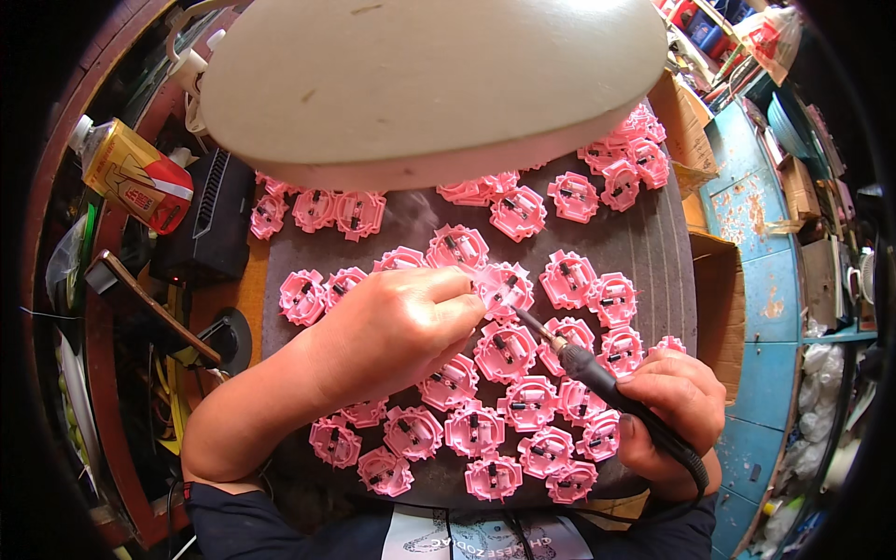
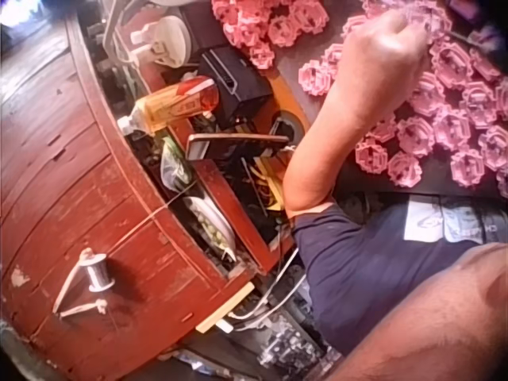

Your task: The person uses a soldering iron to attach small black components to pink plastic pieces arranged on a work surface. The person handles each piece individually, applies the soldering iron to specific points, and then places the finished pieces into a cardboard box.

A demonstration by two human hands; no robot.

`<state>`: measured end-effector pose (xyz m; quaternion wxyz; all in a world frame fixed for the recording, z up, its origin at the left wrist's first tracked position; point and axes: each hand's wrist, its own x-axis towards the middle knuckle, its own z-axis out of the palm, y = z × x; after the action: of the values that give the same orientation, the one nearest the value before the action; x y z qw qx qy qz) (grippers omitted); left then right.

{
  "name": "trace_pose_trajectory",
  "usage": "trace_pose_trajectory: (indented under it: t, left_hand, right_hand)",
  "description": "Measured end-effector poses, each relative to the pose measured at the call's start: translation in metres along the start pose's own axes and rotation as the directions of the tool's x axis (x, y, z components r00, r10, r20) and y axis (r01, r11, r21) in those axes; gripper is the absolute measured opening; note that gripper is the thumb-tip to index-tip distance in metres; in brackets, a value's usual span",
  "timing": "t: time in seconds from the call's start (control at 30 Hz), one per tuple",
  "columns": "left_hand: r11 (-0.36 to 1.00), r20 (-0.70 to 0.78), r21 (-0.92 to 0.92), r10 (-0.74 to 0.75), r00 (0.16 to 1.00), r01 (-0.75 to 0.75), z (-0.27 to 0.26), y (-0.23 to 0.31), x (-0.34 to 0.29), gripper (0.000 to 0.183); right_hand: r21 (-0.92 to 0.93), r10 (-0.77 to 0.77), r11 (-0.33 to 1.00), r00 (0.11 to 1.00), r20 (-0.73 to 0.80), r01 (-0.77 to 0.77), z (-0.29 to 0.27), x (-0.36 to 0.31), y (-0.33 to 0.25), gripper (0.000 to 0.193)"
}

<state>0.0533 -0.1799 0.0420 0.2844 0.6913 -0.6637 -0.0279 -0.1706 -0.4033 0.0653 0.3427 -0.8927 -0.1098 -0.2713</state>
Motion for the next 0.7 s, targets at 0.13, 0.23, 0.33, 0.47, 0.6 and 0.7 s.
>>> trace_pose_trajectory:
  t: [0.13, 0.23, 0.33, 0.47, 0.6, 0.7]
  left_hand:
    - [0.998, 0.012, 0.001, -0.062, 0.998, 0.062, -0.008, 0.008, -0.005, 0.016]
    - [0.999, -0.014, -0.012, -0.034, 0.999, 0.034, -0.01, 0.009, -0.006, 0.017]
    - [1.0, -0.011, -0.015, -0.018, 1.0, 0.017, -0.013, 0.011, -0.007, 0.018]
    - [0.998, 0.039, -0.03, -0.048, 0.998, 0.049, -0.016, 0.023, -0.013, 0.021]
    - [0.999, 0.064, -0.029, -0.035, 0.997, 0.037, -0.012, 0.029, -0.017, 0.024]
    - [1.0, 0.07, -0.021, -0.009, 0.998, 0.01, -0.007, 0.028, -0.018, 0.025]
  right_hand:
    - [-0.002, 0.007, 1.0, 1.0, -0.018, -0.007, -0.001, -0.001, -0.001, 0.035]
    - [0.003, 0.008, 1.0, 1.0, -0.019, -0.008, 0.0, -0.001, -0.002, 0.035]
    - [-0.004, 0.009, 1.0, 1.0, -0.026, -0.009, 0.0, -0.003, -0.002, 0.035]
    - [0.002, 0.043, 0.999, 0.999, -0.014, -0.043, -0.007, -0.006, -0.011, 0.036]
    - [0.01, 0.062, 0.998, 0.998, -0.009, -0.062, -0.013, -0.011, -0.02, 0.033]
    - [0.028, 0.074, 0.997, 0.997, 0.028, -0.075, -0.015, -0.013, -0.023, 0.029]
